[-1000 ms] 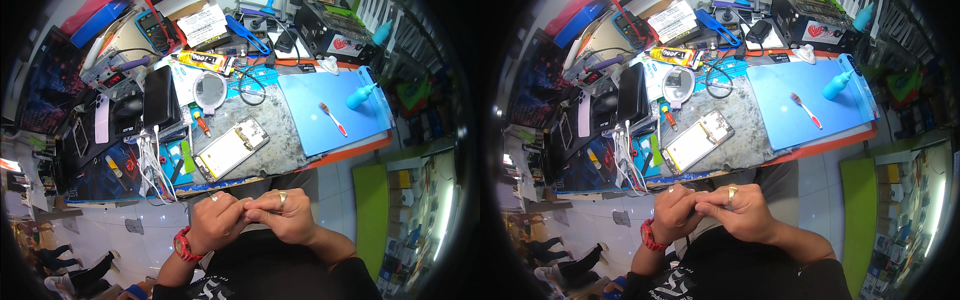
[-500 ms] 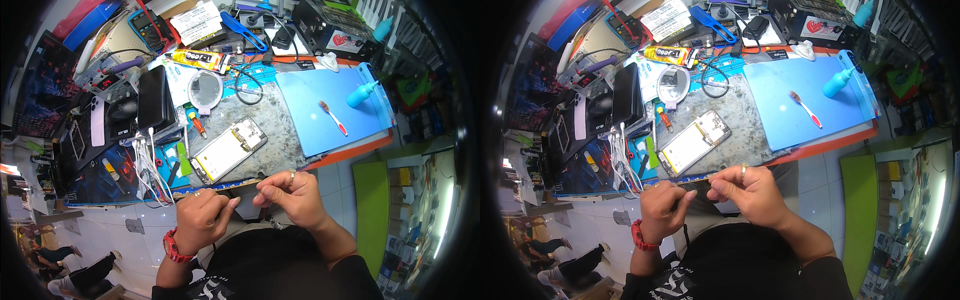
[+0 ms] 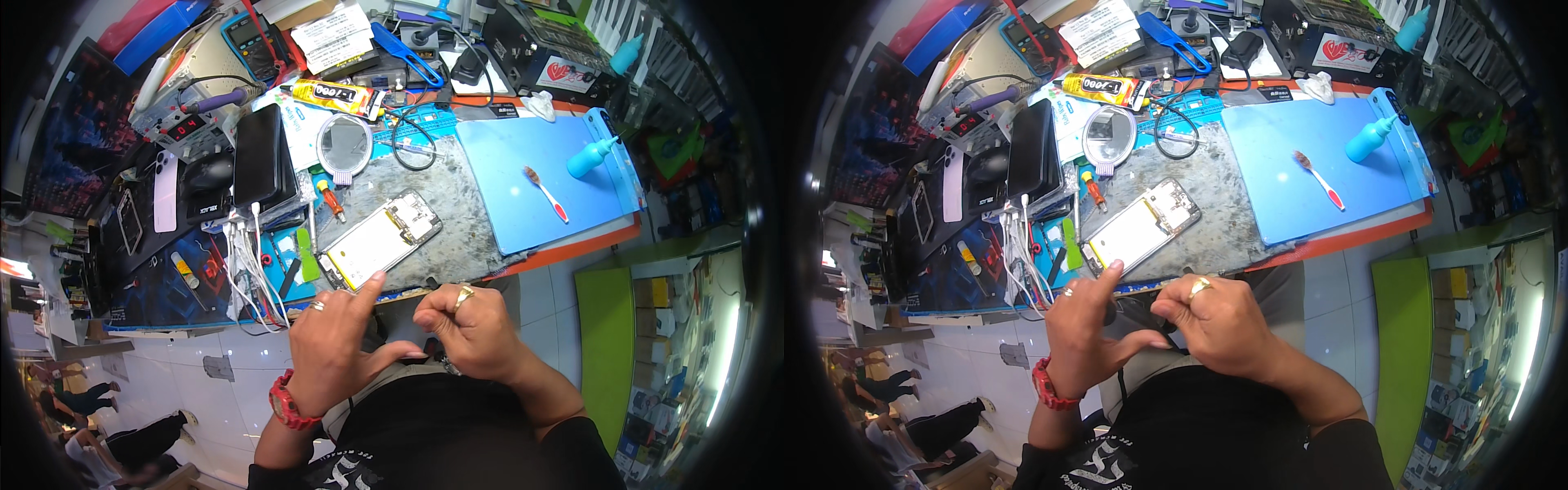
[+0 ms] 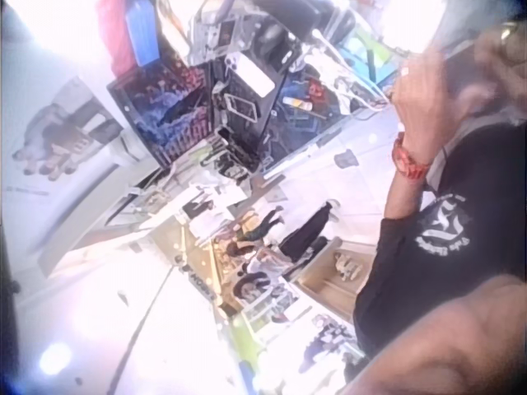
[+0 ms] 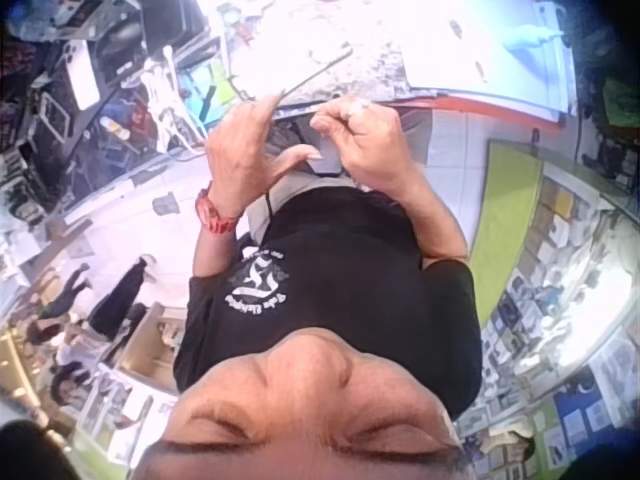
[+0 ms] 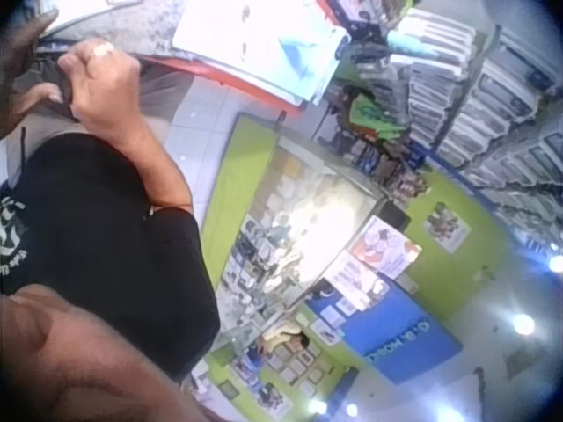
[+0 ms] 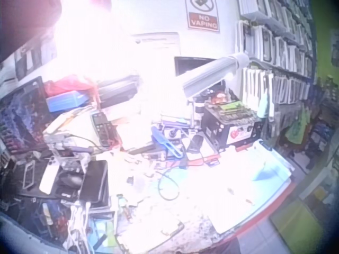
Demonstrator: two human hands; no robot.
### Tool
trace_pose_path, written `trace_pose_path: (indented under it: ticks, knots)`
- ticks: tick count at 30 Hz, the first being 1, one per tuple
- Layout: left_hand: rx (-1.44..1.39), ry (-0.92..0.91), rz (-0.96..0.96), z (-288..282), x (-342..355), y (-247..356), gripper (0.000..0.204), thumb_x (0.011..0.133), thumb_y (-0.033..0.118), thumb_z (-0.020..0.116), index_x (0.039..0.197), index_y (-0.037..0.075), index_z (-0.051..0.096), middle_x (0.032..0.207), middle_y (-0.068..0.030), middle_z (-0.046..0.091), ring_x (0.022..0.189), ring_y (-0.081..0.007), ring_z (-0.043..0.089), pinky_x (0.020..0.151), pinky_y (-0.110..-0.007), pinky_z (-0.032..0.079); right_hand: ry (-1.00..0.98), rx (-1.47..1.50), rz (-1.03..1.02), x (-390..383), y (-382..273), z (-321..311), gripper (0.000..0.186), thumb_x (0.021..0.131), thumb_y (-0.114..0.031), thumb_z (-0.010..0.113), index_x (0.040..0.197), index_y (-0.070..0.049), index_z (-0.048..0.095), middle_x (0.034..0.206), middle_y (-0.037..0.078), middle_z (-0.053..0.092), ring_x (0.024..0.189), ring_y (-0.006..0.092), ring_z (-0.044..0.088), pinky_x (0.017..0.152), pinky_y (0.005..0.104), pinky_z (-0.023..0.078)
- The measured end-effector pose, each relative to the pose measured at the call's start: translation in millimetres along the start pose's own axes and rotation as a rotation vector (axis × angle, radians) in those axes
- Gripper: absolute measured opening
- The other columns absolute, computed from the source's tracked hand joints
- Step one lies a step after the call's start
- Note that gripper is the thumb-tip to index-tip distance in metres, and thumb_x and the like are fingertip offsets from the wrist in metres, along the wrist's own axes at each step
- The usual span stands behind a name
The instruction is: The person uses a soldering iron and tweezers to work on the internal components of a disassembled smartphone placed on a cluttered workbench. They repeatedly apply heat to small areas of the motherboard while holding the device steady with their other hand.
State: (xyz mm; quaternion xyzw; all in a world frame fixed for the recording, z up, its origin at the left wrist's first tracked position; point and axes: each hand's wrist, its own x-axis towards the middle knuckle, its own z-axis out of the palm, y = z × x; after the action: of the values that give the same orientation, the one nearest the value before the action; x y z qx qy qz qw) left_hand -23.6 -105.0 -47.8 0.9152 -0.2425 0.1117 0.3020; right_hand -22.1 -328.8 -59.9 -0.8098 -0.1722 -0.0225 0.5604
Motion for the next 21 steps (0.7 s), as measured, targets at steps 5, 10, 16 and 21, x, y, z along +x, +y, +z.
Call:
trace_pose_path:
  ticks: [5,10,16,21]
  knots:
    - [0.181,0.122,0.204,19.4,10.8,2.6,0.054,0.080,0.032,0.092,0.128,0.012,0.077,0.085,-0.0016,0.061,0.080,-0.0224,0.062,0.099,-0.049,0.057,-0.011,-0.009,-0.059,9.5,-8.8,1.7,0.010,0.096,-0.008,0.080,0.093,-0.001,0.073,0.084,0.013,0.072,0.074,0.0338,0.068,0.068,0.0424,0.054]
    - [0.064,0.143,0.216,22.5,17.5,-3.6,0.022,0.083,0.022,0.089,0.101,0.012,0.080,0.086,-0.0002,0.063,0.079,-0.0209,0.062,0.093,-0.047,0.060,0.008,-0.011,-0.154,23.0,-3.1,-5.4,0.008,0.097,-0.007,0.078,0.092,-0.002,0.073,0.080,0.010,0.070,0.072,0.0309,0.063,0.069,0.0404,0.051]
    - [-0.203,0.152,0.094,33.7,23.6,-11.8,0.023,0.080,0.012,0.092,0.097,0.008,0.077,0.089,-0.0032,0.073,0.073,-0.0204,0.064,0.068,-0.035,0.055,-0.010,0.173,0.042,33.6,1.0,-9.6,0.010,0.100,-0.009,0.076,0.094,-0.001,0.074,0.083,0.010,0.071,0.073,0.0249,0.065,0.069,0.0373,0.052]
    - [-0.322,0.118,0.016,38.6,27.9,-15.7,0.032,0.083,0.012,0.092,0.109,0.005,0.076,0.082,-0.0053,0.072,0.063,-0.0204,0.064,0.059,-0.033,0.049,0.000,0.238,0.120,38.8,9.6,-9.7,0.012,0.102,-0.010,0.075,0.097,0.001,0.074,0.085,0.011,0.071,0.075,0.0201,0.066,0.070,0.0346,0.053]
